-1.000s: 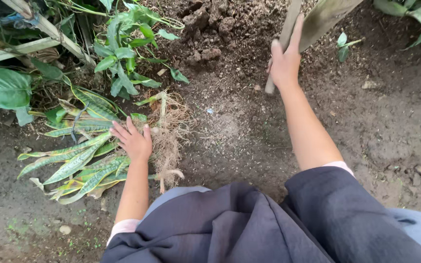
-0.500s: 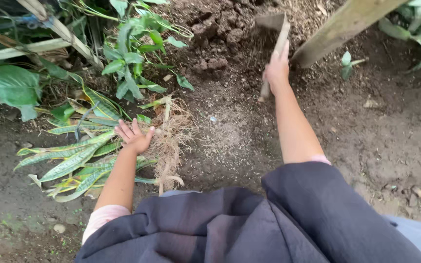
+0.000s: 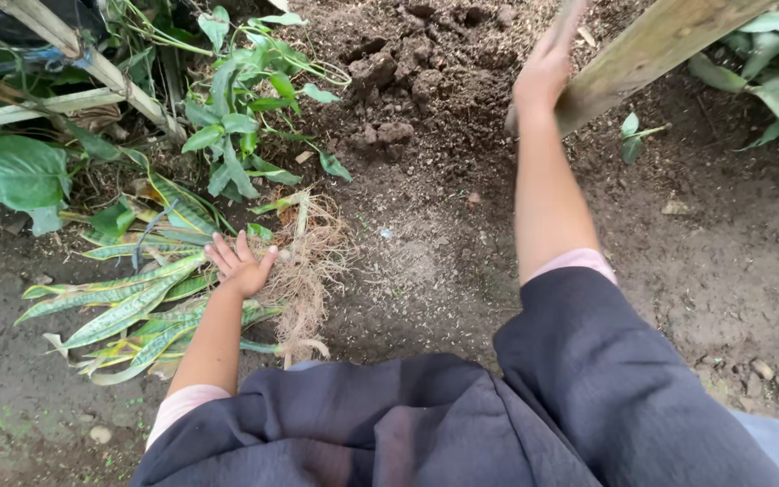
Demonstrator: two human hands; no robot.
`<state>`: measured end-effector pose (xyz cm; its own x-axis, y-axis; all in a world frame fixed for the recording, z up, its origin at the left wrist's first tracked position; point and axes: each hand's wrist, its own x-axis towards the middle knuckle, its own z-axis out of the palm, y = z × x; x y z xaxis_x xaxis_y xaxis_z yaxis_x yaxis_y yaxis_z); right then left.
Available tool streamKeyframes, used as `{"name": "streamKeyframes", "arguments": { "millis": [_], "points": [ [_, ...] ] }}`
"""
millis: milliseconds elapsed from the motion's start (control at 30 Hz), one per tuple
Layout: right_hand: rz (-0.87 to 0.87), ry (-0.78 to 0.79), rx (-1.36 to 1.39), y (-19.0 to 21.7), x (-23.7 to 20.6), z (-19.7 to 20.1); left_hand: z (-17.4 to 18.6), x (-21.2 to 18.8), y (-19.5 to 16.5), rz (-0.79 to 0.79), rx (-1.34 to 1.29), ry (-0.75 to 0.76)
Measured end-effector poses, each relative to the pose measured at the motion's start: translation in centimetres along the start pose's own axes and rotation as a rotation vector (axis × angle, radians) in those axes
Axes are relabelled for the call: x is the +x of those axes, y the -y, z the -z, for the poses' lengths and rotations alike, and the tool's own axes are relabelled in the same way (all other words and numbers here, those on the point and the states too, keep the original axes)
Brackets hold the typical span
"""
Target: The person digs a hole in a garden bed using a hoe, then handles uprooted snake plants with exposed roots, positioning them into the dug hole and working soil around the roots by hand. The person repeatedly chops and loosens the soil with the hoe while steadying the plants with the other hand.
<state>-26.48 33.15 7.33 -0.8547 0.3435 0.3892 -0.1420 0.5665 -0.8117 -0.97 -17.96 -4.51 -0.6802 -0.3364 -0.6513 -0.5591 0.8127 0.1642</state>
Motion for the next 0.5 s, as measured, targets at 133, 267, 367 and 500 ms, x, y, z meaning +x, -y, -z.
{"name": "streamKeyframes", "arguments": {
  "millis": [133, 267, 367, 500],
  "points": [
    [-0.822, 0.255, -0.104, -0.1, -4.4, -0.3, 0.3, 0.0, 0.0, 0.001, -0.007, -0.004],
    [-0.584, 0.334, -0.066, 1.9, -7.3, 0.9, 0.4, -0.3, 0.0, 0.009, -0.034, 0.025],
    [-0.37, 0.293, 0.04, 3.5, -5.2, 2.0, 0.5, -0.6, -0.1, -0.009, -0.031, -0.026],
    [-0.247, 0.076, 0.474, 4.0, 3.1, 2.5, 0.7, -0.6, -0.5, -0.006, -0.026, -0.047]
  ]
}}
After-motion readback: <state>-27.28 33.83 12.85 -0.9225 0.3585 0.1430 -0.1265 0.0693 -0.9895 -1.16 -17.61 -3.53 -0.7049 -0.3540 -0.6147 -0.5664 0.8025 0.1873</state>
